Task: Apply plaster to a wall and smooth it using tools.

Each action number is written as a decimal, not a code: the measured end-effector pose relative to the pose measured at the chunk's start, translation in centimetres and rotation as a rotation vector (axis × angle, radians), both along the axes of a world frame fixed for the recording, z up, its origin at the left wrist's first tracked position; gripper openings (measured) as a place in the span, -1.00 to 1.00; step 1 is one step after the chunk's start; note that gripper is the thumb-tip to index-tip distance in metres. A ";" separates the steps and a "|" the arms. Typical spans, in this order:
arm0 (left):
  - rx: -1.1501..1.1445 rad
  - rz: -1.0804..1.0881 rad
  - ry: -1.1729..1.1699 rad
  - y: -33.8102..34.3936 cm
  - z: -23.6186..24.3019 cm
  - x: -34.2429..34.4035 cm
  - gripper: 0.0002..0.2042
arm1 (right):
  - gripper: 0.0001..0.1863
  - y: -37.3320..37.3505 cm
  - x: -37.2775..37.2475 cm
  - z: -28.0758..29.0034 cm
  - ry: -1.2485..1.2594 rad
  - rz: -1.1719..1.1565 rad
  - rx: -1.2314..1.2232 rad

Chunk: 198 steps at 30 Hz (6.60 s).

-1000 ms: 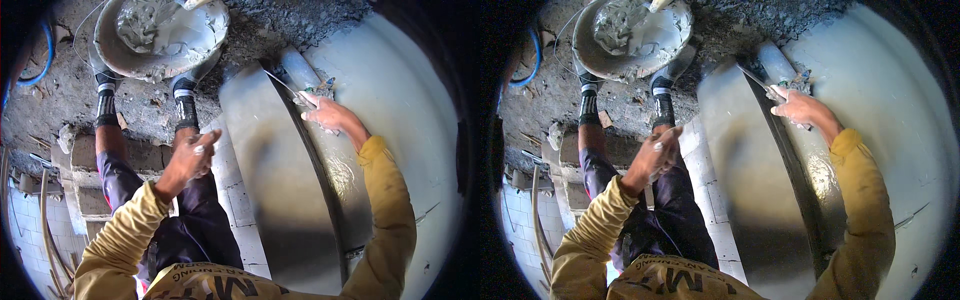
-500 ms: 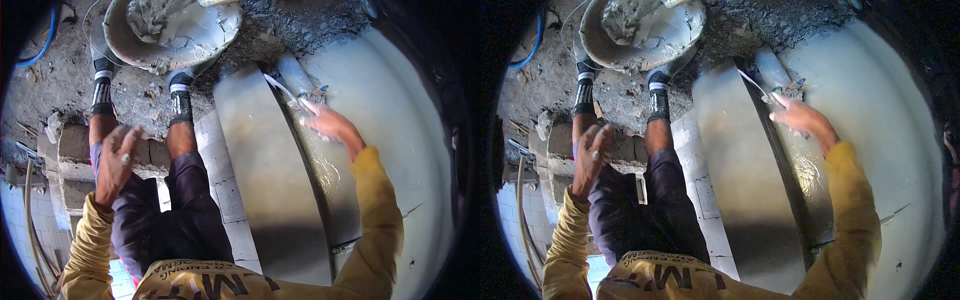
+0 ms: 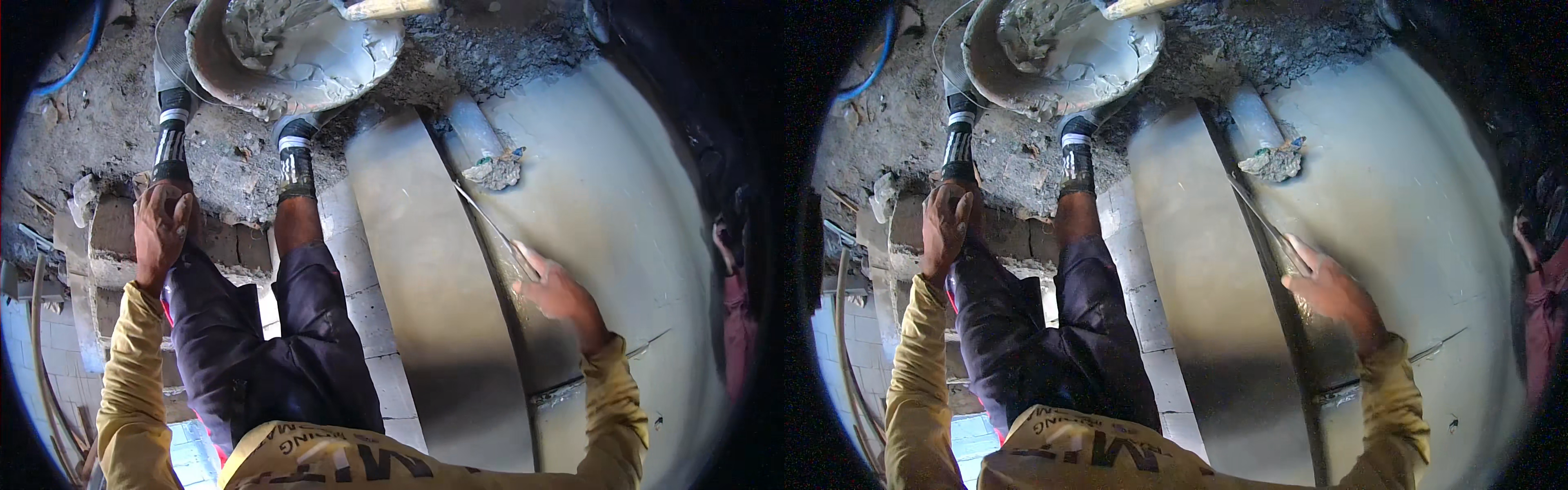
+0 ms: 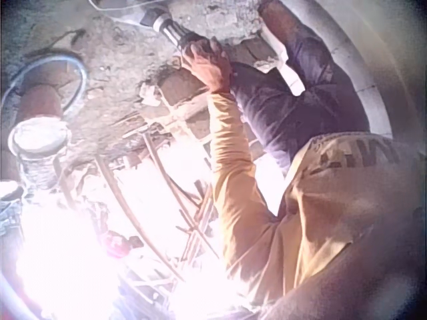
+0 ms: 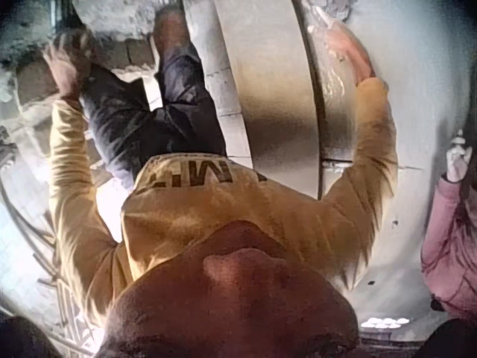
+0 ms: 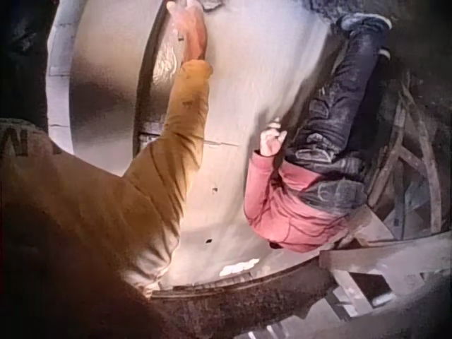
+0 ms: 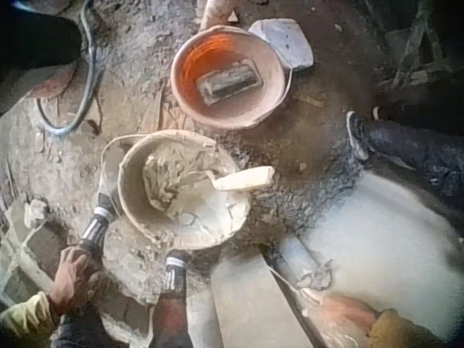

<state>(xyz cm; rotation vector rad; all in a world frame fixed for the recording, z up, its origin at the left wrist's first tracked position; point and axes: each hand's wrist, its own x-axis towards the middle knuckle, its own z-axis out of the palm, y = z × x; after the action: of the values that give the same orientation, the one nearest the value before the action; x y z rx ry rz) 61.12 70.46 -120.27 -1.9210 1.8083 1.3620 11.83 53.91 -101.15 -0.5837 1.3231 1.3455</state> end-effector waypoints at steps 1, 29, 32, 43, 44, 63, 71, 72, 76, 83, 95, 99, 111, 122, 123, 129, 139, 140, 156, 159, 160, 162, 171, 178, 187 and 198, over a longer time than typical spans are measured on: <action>0.018 0.075 -0.023 0.0 -0.1 -0.2 -0.79 | -0.23 0.0 -0.1 -1.3 -0.007 0.005 0.003; -0.077 -0.020 -0.045 0.8 -1.3 -0.7 -0.82 | -0.22 2.5 -1.3 -15.9 -0.037 0.015 -0.039; -0.052 -0.057 -0.041 1.3 -1.4 0.3 -0.82 | -0.20 1.8 -1.7 -12.2 -0.016 0.032 0.021; -0.032 -0.025 -0.058 1.1 -1.5 0.0 -0.80 | -0.22 2.5 -1.9 -17.2 -0.040 0.048 0.012; -0.025 -0.058 -0.056 1.4 -1.6 0.2 -0.80 | -0.22 2.8 -2.4 -18.0 -0.108 0.052 -0.010; -0.029 0.023 -0.065 1.0 -1.6 -0.3 -0.78 | -0.25 1.8 -0.1 -15.4 -0.021 0.061 -0.029; -0.067 0.010 -0.055 1.4 -1.7 0.2 -0.76 | -0.24 2.4 0.5 -16.6 -0.020 0.046 -0.069; -0.039 -0.002 -0.064 1.5 -1.8 0.4 -0.77 | -0.24 2.1 0.4 -16.0 0.003 0.034 -0.045; -0.021 -0.012 -0.064 1.4 -1.9 0.2 -0.77 | -0.24 2.6 -0.3 -17.2 0.014 0.000 -0.062; 0.040 0.030 -0.073 0.3 -1.5 -0.6 -0.78 | -0.30 1.3 -0.5 -22.4 -0.071 0.045 -0.011; 0.091 0.060 -0.048 2.1 -2.2 1.4 -0.77 | -0.22 0.5 2.4 -4.2 0.093 0.041 0.066; 0.096 0.061 -0.082 1.8 -2.3 1.3 -0.68 | -0.22 0.8 2.9 3.3 0.112 0.023 0.028; 0.066 0.016 -0.080 3.1 -3.7 2.9 -0.68 | -0.24 1.1 3.9 2.9 0.067 0.135 -0.017; 0.008 0.023 -0.046 3.4 -3.6 2.7 -0.70 | -0.23 0.5 3.5 -1.9 0.160 0.078 0.142; 0.003 0.022 -0.031 3.0 -3.6 2.3 -0.70 | -0.23 0.6 3.0 0.2 0.175 0.076 0.138; 0.012 0.052 0.033 1.2 -2.2 2.1 -0.77 | -0.20 -1.5 3.8 18.2 0.063 0.123 0.042; -0.038 0.141 0.109 4.0 -3.5 8.7 -0.68 | -0.30 1.7 1.4 23.1 -0.054 0.131 -0.213; 0.011 0.106 0.079 3.7 -2.8 9.6 -0.69 | -0.31 1.3 2.1 21.2 -0.015 0.118 -0.149; 0.063 0.025 0.115 4.8 -3.2 17.1 -0.51 | -0.25 0.3 2.2 29.3 0.024 0.145 -0.067; 0.212 0.241 0.098 2.7 -1.3 14.8 -0.56 | -0.25 -1.4 4.5 34.0 0.171 0.085 0.007; 0.209 0.219 0.108 1.2 0.1 13.4 -0.60 | -0.25 -1.0 4.1 35.0 0.179 0.077 0.004; 0.208 0.216 0.160 0.3 1.1 12.5 -0.70 | -0.24 -0.7 3.8 36.3 0.089 0.118 -0.054; -0.026 0.127 0.317 -0.6 2.2 13.2 -0.73 | -0.24 3.4 0.5 27.7 0.006 0.056 -0.254; 0.096 0.091 0.049 -0.6 5.0 16.2 -0.73 | -0.24 1.5 3.0 27.6 0.092 0.107 -0.127; 0.165 0.519 0.335 5.1 -0.1 17.2 -0.65 | -0.24 3.4 0.5 18.6 -0.011 0.206 -0.206; 0.104 0.119 0.061 2.5 7.5 13.7 -0.66 | -0.24 4.3 -0.4 14.7 0.005 0.278 -0.129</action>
<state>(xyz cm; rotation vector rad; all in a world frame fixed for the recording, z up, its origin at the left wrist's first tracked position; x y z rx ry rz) 74.78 73.00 -112.78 -1.9808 1.6368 1.5368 11.47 58.24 -86.50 -0.8791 1.3769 1.4920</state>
